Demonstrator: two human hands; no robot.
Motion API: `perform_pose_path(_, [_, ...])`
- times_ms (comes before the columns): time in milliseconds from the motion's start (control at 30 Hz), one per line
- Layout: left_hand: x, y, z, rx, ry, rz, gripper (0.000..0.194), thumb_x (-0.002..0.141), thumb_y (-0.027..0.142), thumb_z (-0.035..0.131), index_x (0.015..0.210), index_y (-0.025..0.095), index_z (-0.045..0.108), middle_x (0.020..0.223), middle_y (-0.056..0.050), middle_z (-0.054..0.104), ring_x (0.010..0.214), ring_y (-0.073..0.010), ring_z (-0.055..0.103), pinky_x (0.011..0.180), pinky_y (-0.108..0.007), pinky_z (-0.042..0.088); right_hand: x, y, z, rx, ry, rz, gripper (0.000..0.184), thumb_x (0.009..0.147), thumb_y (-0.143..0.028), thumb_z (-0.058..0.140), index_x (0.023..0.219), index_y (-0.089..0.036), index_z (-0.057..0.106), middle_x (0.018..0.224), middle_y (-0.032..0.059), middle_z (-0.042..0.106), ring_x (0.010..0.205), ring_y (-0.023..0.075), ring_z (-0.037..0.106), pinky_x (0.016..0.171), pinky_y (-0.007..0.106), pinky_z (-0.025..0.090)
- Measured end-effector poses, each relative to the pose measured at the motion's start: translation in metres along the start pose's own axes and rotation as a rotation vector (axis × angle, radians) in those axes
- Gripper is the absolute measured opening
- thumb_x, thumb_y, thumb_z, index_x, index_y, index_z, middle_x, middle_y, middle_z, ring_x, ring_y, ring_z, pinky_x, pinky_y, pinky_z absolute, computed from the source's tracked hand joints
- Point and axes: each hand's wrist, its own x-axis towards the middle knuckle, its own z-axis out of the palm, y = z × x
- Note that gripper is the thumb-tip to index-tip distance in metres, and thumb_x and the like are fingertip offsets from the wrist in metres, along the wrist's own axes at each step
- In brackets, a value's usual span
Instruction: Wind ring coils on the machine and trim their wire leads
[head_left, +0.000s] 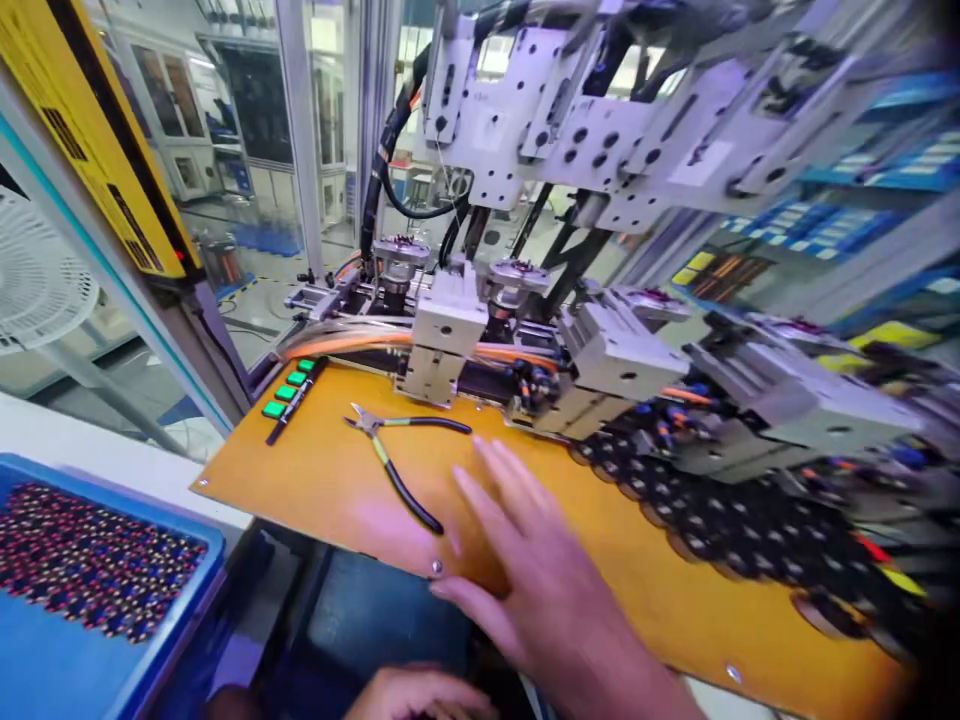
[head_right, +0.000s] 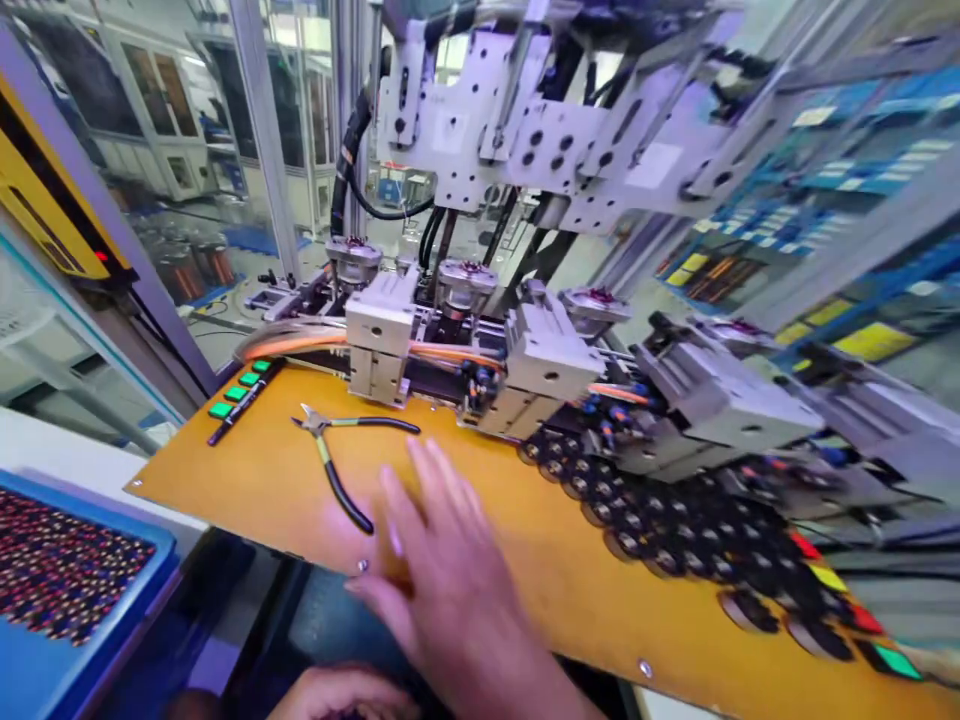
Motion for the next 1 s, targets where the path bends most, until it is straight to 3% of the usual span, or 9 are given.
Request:
perform_pose_path(100, [-0.009,0.041,-0.001,-0.028,0.031,0.012,0.071,0.069,0.07,0.064,0.118,0.019,0.07,0.114,-0.018,0.07,0.098,-0.0274,0.07,0.082,-0.034,0.052,0.032,0.0,0.021,0.045,-0.14,0.117,0.089,0.071,-0.053,0.075,0.141,-0.01,0.04,0.151,0.0238,0.028,0.139,0.0412,0.029,0.104,0.058,0.041])
perform_pose_path(200, [-0.025,0.096,0.005,0.042,0.182,-0.063,0.064,0.066,0.052,0.079,0.12,0.019,0.067,0.115,-0.016,0.07,0.1,-0.0253,0.067,0.087,-0.035,0.05,0.052,0.002,0.035,0.164,-0.179,0.186,0.096,0.07,-0.058,0.074,0.144,-0.009,0.038,0.15,0.0242,0.03,0.138,0.0428,0.027,0.107,0.064,0.033])
perform_pose_path(267, [-0.032,0.135,0.011,0.087,0.335,-0.137,0.058,0.067,0.039,0.082,0.119,0.019,0.066,0.115,-0.014,0.07,0.101,-0.0233,0.066,0.091,-0.035,0.047,0.059,0.003,0.039,0.235,-0.168,0.194,0.086,0.075,-0.054,0.071,0.142,-0.009,0.041,0.144,0.0233,0.039,0.134,0.0417,0.034,0.106,0.064,0.033])
perform_pose_path(367, [-0.03,0.182,0.017,0.03,0.52,-0.211,0.049,0.068,0.035,0.082,0.111,0.015,0.069,0.108,-0.014,0.072,0.095,-0.0219,0.066,0.09,-0.035,0.048,0.062,0.002,0.036,0.291,-0.142,0.206,0.056,0.084,-0.037,0.062,0.13,-0.006,0.052,0.12,0.0217,0.057,0.113,0.0352,0.052,0.095,0.056,0.046])
perform_pose_path(533, [-0.005,0.213,0.02,-0.03,0.74,-0.145,0.048,0.082,0.045,0.068,0.116,0.011,0.066,0.113,-0.017,0.07,0.093,-0.0221,0.067,0.085,-0.036,0.05,0.058,-0.011,0.007,0.424,-0.029,0.227,0.029,0.085,-0.023,0.056,0.11,-0.009,0.062,0.097,0.0158,0.061,0.093,0.0279,0.058,0.082,0.045,0.052])
perform_pose_path(667, [0.017,0.23,0.03,-0.078,0.714,-0.002,0.057,0.084,0.051,0.062,0.129,0.016,0.058,0.135,-0.015,0.058,0.12,-0.0268,0.057,0.1,-0.04,0.045,0.058,-0.03,-0.035,0.594,0.077,0.186,0.039,0.083,-0.023,0.06,0.121,-0.014,0.056,0.106,0.0135,0.06,0.099,0.0248,0.058,0.084,0.039,0.053])
perform_pose_path(867, [0.038,0.259,0.045,-0.127,0.589,0.133,0.055,0.075,0.052,0.071,0.118,0.017,0.067,0.135,-0.016,0.058,0.128,-0.0322,0.05,0.108,-0.046,0.038,0.06,-0.04,-0.084,0.838,0.151,0.262,0.044,0.08,-0.024,0.066,0.122,-0.016,0.055,0.112,0.0137,0.06,0.107,0.0263,0.057,0.094,0.042,0.05])
perform_pose_path(933, [0.042,0.264,0.048,-0.134,0.546,0.139,0.055,0.071,0.054,0.074,0.111,0.017,0.071,0.131,-0.017,0.061,0.127,-0.0338,0.052,0.109,-0.049,0.036,0.058,-0.036,-0.096,0.946,0.117,0.343,0.048,0.079,-0.027,0.069,0.123,-0.017,0.053,0.116,0.0131,0.06,0.111,0.0255,0.057,0.097,0.04,0.048])
perform_pose_path(1000, [0.046,0.267,0.051,-0.136,0.504,0.134,0.052,0.068,0.053,0.077,0.105,0.017,0.073,0.126,-0.017,0.064,0.126,-0.0346,0.052,0.11,-0.051,0.033,0.054,-0.029,-0.107,1.242,-0.039,0.516,0.045,0.082,-0.034,0.069,0.121,-0.017,0.055,0.117,0.0119,0.061,0.11,0.0233,0.058,0.096,0.037,0.049])
